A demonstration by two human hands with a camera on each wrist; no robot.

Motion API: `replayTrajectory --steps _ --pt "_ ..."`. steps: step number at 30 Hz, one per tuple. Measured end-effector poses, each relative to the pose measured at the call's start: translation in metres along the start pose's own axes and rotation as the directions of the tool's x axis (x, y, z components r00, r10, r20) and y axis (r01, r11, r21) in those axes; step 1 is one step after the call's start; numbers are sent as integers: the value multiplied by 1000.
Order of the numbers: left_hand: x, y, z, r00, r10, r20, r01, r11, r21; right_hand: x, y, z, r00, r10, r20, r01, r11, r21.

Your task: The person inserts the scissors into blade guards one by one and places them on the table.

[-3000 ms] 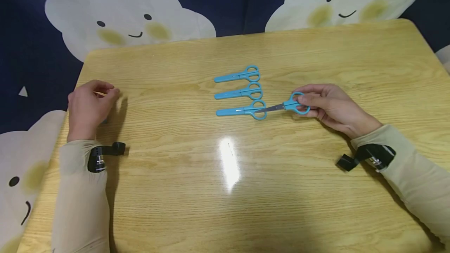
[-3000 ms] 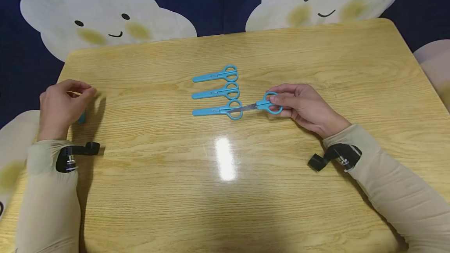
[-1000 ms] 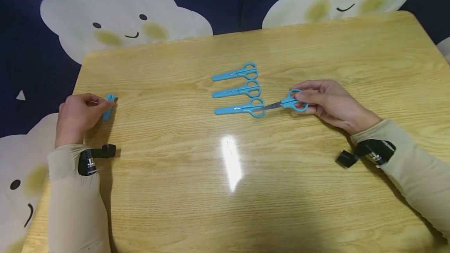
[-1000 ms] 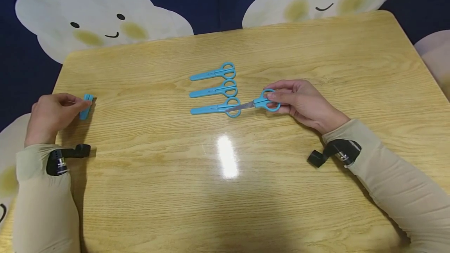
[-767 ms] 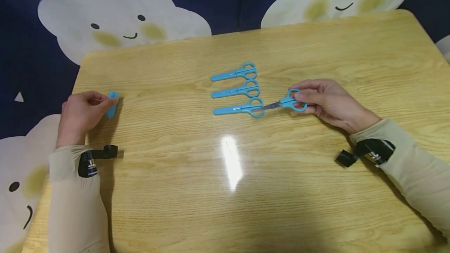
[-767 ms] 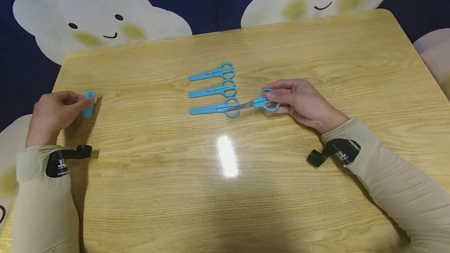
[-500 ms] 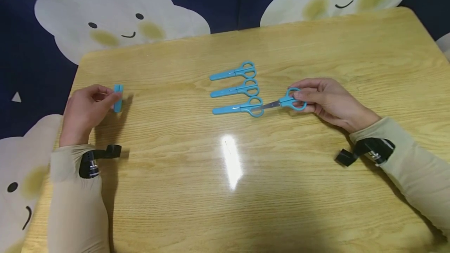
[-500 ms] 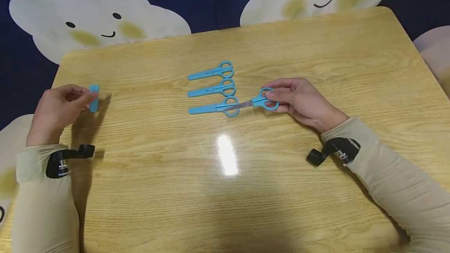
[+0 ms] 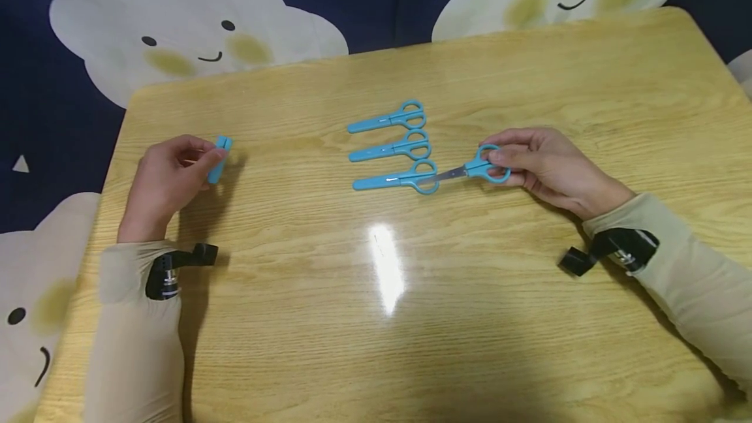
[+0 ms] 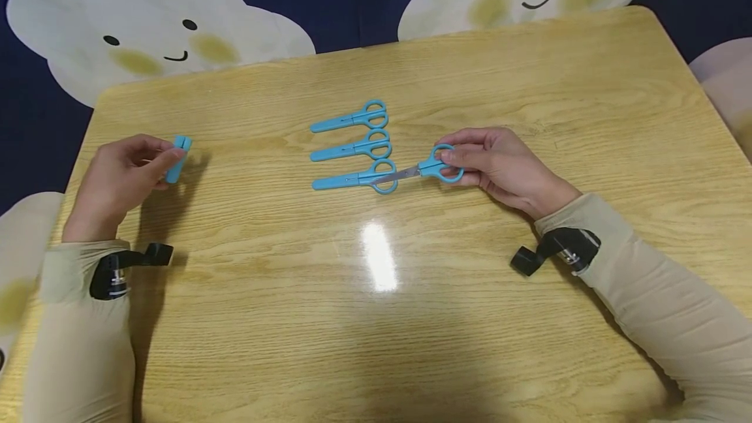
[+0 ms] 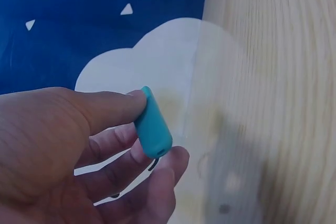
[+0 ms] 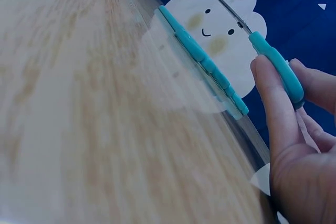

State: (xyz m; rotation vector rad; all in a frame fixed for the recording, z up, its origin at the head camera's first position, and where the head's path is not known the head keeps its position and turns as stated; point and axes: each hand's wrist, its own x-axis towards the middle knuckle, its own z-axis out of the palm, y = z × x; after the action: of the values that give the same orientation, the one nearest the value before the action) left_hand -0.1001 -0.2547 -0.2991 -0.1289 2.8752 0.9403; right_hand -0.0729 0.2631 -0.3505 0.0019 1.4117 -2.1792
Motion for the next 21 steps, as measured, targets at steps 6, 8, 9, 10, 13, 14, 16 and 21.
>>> replayTrajectory --steps 6,8,9,10,13,14,16,21 --pt "0 8 7 999 31 30 -30 999 -27 1 -1 1 1000 6 -2 -6 1000 2" --pt "0 11 9 998 42 45 -41 999 -28 1 -2 1 1000 7 -6 -7 1000 -3" --pt "0 12 10 998 44 49 -43 999 -22 1 -2 1 1000 9 -11 -9 1000 -5" --pt "-1 14 11 997 46 55 -45 999 -19 1 -2 1 1000 10 -15 -10 1000 -7" --pt "-2 18 14 996 52 67 -52 999 -1 1 -2 1 1000 13 -25 -14 1000 -15" --pt "-3 20 15 996 51 73 -51 999 1 1 -2 1 1000 14 -28 -14 1000 -19" --pt "-4 24 17 995 57 87 -57 998 -1 1 -2 1 999 16 -32 -17 1000 -24" --pt "-6 31 23 989 68 128 -65 998 -28 1 -1 2 999 23 -41 -24 999 -25"
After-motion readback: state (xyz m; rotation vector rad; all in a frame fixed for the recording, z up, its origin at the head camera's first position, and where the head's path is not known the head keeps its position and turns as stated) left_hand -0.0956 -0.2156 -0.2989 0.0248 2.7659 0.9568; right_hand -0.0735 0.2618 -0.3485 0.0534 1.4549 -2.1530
